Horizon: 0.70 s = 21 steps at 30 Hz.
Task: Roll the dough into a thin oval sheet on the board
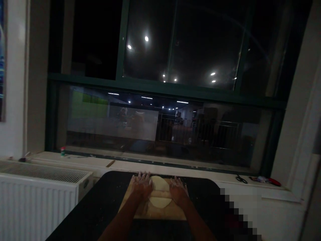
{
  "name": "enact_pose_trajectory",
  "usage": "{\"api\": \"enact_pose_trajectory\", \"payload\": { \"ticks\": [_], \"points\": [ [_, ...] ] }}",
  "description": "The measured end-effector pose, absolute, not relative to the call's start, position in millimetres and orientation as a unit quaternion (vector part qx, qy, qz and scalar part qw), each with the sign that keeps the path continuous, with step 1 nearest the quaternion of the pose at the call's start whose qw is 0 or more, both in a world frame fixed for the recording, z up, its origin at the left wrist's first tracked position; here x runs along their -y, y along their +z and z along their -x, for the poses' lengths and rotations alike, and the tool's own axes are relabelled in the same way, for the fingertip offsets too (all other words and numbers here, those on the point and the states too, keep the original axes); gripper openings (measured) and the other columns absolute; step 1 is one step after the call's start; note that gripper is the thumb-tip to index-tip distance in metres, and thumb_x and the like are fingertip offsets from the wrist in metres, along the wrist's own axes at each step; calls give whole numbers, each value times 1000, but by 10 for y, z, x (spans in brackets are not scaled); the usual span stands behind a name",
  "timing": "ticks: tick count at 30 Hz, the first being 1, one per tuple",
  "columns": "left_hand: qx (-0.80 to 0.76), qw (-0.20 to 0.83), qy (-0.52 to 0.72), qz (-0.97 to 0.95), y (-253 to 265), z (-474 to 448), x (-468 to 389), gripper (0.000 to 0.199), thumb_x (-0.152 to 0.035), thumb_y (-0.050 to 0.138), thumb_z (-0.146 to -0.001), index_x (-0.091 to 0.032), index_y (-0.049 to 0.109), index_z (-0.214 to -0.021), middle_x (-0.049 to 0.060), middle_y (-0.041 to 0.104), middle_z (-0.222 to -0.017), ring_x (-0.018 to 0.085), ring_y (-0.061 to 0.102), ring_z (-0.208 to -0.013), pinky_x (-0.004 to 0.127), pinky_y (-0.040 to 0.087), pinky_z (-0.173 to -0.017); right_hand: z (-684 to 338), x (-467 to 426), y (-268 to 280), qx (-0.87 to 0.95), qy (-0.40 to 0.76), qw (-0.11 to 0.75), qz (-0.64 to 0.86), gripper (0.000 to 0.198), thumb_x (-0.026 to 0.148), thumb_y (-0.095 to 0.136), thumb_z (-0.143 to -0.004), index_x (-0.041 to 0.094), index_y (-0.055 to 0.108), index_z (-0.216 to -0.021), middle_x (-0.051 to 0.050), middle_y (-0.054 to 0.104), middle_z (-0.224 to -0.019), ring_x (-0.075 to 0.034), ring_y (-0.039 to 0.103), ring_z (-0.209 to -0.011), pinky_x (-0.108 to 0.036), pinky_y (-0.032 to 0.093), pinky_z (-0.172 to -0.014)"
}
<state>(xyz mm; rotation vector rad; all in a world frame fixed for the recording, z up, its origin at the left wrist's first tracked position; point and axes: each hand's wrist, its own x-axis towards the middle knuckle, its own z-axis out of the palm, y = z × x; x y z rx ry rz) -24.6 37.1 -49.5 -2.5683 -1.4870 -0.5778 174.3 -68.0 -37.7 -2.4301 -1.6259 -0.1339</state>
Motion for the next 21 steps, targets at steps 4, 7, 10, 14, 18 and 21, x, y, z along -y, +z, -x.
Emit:
{"api": "enact_pose_trajectory", "payload": {
  "ticks": [4,7,10,14,18,21],
  "points": [
    [472,68,-175,861,-472,385,-185,58,-32,37,-106,-18,43,-161,14,43,-167,42,30,-157,71,24,-125,-1684,832,-355,565,-29,111,817,59,31,29,-103,23,48,-158,-8,33,-173,-28,28,-160,-59,27,-126],
    [450,74,-163,875,-441,496,-25,58,-27,36,-104,-17,42,-161,14,39,-169,42,26,-159,73,21,-125,-1603,993,-318,576,-31,117,808,58,32,29,-103,21,50,-157,-7,34,-172,-27,25,-161,-57,25,-128],
    [421,72,-143,893,-408,593,130,57,-26,45,-100,-20,51,-157,13,44,-167,45,32,-156,75,26,-122,-1511,1164,-296,579,-35,124,805,59,31,25,-105,19,51,-156,-8,38,-170,-26,27,-160,-55,26,-128],
    [400,66,-132,905,-370,731,326,55,-20,43,-100,-19,55,-153,17,52,-161,44,45,-149,71,36,-119,-1405,1371,-306,582,-36,130,802,58,29,24,-105,20,52,-155,-8,42,-168,-26,31,-159,-55,28,-127],
    [361,45,-133,922,-346,883,479,51,-19,37,-103,-17,57,-151,18,53,-160,38,48,-149,62,41,-120,-1343,1526,-332,586,-35,142,797,57,31,25,-106,20,52,-155,-7,43,-168,-27,32,-158,-53,29,-127],
    [334,16,-145,931,-324,982,555,48,-21,36,-105,-19,59,-147,16,57,-157,31,51,-147,53,40,-123,-1325,1625,-331,595,-37,155,788,57,31,23,-108,18,52,-155,-9,47,-166,-25,38,-156,-48,33,-126]
  ]
}}
